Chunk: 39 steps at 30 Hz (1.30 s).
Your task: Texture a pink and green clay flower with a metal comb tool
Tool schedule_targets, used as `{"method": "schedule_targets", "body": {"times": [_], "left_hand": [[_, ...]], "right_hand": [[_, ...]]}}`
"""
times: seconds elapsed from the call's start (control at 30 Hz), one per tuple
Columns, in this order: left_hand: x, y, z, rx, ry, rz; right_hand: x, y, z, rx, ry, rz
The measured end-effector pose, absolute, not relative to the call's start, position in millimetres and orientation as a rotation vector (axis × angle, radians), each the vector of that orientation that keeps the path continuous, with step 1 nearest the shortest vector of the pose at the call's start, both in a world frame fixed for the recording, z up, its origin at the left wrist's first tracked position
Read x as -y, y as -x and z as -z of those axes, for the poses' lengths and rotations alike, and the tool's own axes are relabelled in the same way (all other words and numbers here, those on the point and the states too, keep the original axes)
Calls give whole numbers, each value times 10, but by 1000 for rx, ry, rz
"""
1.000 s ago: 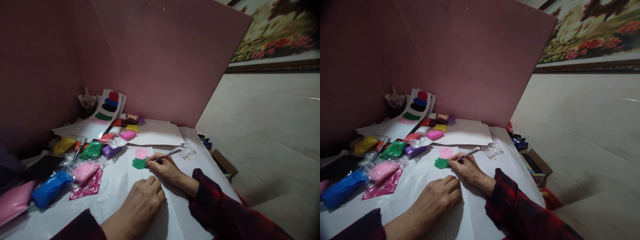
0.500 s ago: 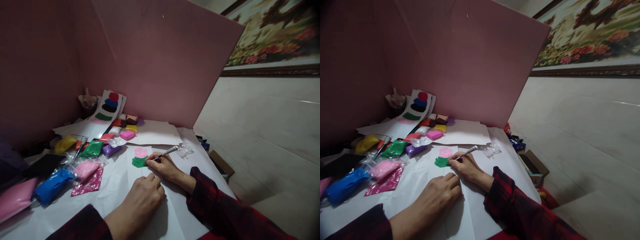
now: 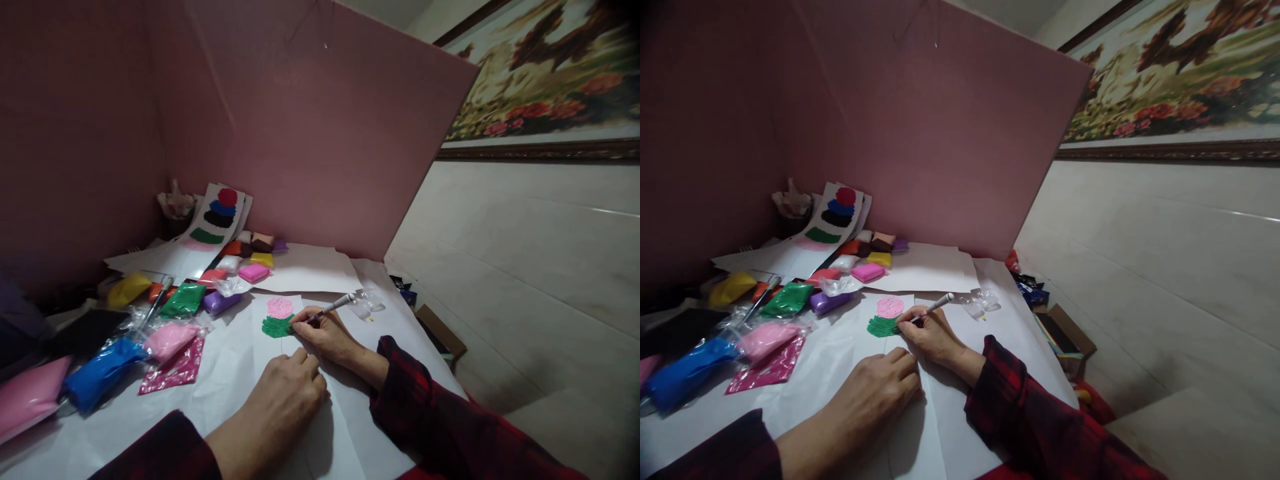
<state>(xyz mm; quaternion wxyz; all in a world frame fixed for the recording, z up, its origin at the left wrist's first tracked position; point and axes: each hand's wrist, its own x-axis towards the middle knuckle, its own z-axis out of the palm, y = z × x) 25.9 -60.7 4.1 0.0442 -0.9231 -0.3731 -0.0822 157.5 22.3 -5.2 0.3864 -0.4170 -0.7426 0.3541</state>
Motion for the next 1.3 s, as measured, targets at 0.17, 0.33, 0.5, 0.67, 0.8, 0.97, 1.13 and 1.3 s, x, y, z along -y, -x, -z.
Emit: {"method": "schedule_targets", "body": {"times": [0.17,0.33,0.5,0.67,0.8,0.97,1.13,1.3], "left_hand": [[594,-272,-50,1160,2857,223],[604,-262,-83,1197,2855,174],[613,-254,-107,1183,2851,145],[594,-259,-78,1168,2836,195],[585,-252,-46,1143,2833,271],[592,-244,-26,1120,2839,364],[592,-252,-3,1104,2811,443],[607,-251,15,1099,2790,488]], "right_hand": [[-205,-1574,44,1885,1066,-868],[-204,-1579,31,1871,1077,-836],[-239,-1585,62,1849,1106,-806],[-249,-1588,87,1829,1120,-796],[-224,-1600,78,1817,1131,-756],[-204,-1634,76,1817,1111,-817],[-185,-1638,58,1858,1106,-854],[-156,-1618,-3,1876,1110,-872]]}}
